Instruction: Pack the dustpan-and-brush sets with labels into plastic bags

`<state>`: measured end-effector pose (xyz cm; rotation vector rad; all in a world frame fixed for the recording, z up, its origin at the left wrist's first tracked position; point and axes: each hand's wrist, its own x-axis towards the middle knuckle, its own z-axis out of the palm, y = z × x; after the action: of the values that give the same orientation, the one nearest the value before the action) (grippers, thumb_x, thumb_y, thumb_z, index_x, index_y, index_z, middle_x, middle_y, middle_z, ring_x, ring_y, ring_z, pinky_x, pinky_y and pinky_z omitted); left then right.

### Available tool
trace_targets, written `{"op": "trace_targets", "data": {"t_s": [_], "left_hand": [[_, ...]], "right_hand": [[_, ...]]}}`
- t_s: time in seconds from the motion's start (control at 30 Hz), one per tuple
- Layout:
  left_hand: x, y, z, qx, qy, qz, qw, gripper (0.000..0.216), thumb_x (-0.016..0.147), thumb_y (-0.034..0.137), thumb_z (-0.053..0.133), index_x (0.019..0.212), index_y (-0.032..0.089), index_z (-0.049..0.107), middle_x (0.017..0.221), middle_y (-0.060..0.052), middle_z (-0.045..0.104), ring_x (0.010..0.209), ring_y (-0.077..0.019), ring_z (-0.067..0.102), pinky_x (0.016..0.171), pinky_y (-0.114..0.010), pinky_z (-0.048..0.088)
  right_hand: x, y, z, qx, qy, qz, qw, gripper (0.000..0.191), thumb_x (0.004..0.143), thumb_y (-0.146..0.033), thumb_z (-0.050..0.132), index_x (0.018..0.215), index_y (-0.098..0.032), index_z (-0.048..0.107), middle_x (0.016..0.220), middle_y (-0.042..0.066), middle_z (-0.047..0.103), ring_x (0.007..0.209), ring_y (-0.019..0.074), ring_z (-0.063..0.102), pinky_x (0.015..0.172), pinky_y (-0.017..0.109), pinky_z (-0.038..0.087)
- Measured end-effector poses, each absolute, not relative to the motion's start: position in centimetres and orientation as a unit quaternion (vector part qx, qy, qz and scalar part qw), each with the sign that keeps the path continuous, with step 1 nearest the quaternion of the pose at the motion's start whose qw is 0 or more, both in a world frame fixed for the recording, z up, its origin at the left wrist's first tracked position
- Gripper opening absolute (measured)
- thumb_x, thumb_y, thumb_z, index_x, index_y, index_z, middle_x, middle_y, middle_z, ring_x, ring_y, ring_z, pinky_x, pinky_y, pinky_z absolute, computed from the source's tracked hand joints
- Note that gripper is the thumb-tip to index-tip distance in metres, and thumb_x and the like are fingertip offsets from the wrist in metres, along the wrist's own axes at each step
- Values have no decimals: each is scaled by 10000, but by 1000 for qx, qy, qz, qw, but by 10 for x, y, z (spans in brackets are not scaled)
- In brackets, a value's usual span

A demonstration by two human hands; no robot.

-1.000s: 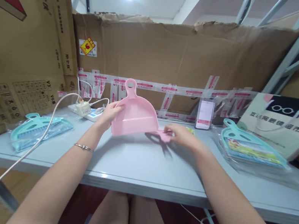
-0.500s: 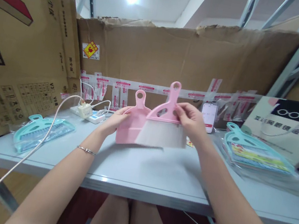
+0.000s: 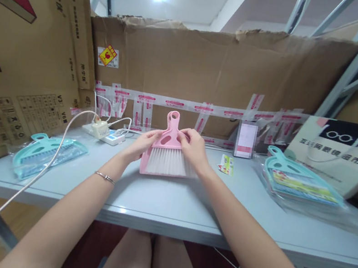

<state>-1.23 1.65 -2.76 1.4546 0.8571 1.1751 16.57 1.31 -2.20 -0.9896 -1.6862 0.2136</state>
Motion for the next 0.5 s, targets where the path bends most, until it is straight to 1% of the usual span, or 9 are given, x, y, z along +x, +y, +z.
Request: {"op": "trace_targets", "data": {"t_s": [0.07, 0.17, 0.2, 0.27, 0.33, 0.4, 0.43, 0.5], "left_hand": [[-10, 14, -28, 629, 344, 482, 504, 555, 672, 498, 731, 1122, 185, 648, 1028, -71, 693, 919, -210, 616, 749, -272, 449], [-7, 11, -28, 633, 340, 487, 497, 528, 644, 409, 771, 1104, 181, 649, 1047, -72, 688, 910, -201, 619, 770, -274, 446], [-6, 10, -28, 630, 344, 490, 494, 522, 640, 407, 772, 1093, 176, 653, 1034, -75, 690, 894, -202, 622, 765, -278, 447], [-4, 9, -28, 628, 355, 492, 487, 505, 648, 421, 760, 1074, 169, 660, 1006, -74, 695, 869, -199, 623, 753, -281, 448], [-2, 9, -28, 629, 365, 496, 475, 493, 654, 436, 751, 1057, 164, 668, 985, -70, 697, 860, -195, 619, 746, -277, 445], [-1, 9, -28, 634, 372, 499, 460, 482, 652, 445, 749, 1033, 156, 678, 977, -70, 697, 867, -192, 614, 746, -269, 441], [-1, 9, -28, 638, 375, 499, 451, 476, 650, 447, 748, 1019, 153, 685, 976, -70, 697, 871, -192, 611, 745, -266, 438], [-1, 8, -28, 644, 382, 498, 436, 466, 650, 455, 743, 1000, 149, 697, 967, -70, 697, 871, -193, 608, 743, -264, 433]], "right_hand": [[162, 12, -26, -422, -714, 52, 557, 151, 835, -265, 468, 742, -199, 568, 831, 59, 566, 839, 199, 548, 828, 346, 421], [160, 11, -29, -434, -695, 20, 572, 88, 808, -272, 516, 848, -200, 546, 946, 87, 528, 924, 222, 515, 870, 356, 408], [162, 12, -28, -446, -686, 10, 575, 128, 788, -279, 547, 887, -198, 536, 985, 97, 525, 954, 233, 504, 891, 367, 396], [167, 15, -27, -480, -667, 5, 569, 269, 742, -317, 613, 960, -188, 521, 1042, 116, 532, 998, 253, 490, 923, 390, 369], [173, 21, -26, -497, -678, 69, 536, 376, 738, -395, 620, 1027, -179, 518, 1055, 120, 559, 994, 251, 507, 904, 382, 373], [178, 26, -26, -480, -715, 162, 482, 358, 790, -470, 534, 997, -178, 553, 972, 89, 611, 904, 220, 545, 819, 335, 402], [179, 29, -26, -463, -735, 196, 455, 348, 819, -492, 474, 933, -179, 578, 898, 67, 629, 841, 202, 554, 765, 310, 407], [180, 31, -28, -437, -761, 217, 428, 389, 846, -510, 398, 770, -180, 589, 752, 31, 624, 734, 176, 540, 678, 281, 392]]}}
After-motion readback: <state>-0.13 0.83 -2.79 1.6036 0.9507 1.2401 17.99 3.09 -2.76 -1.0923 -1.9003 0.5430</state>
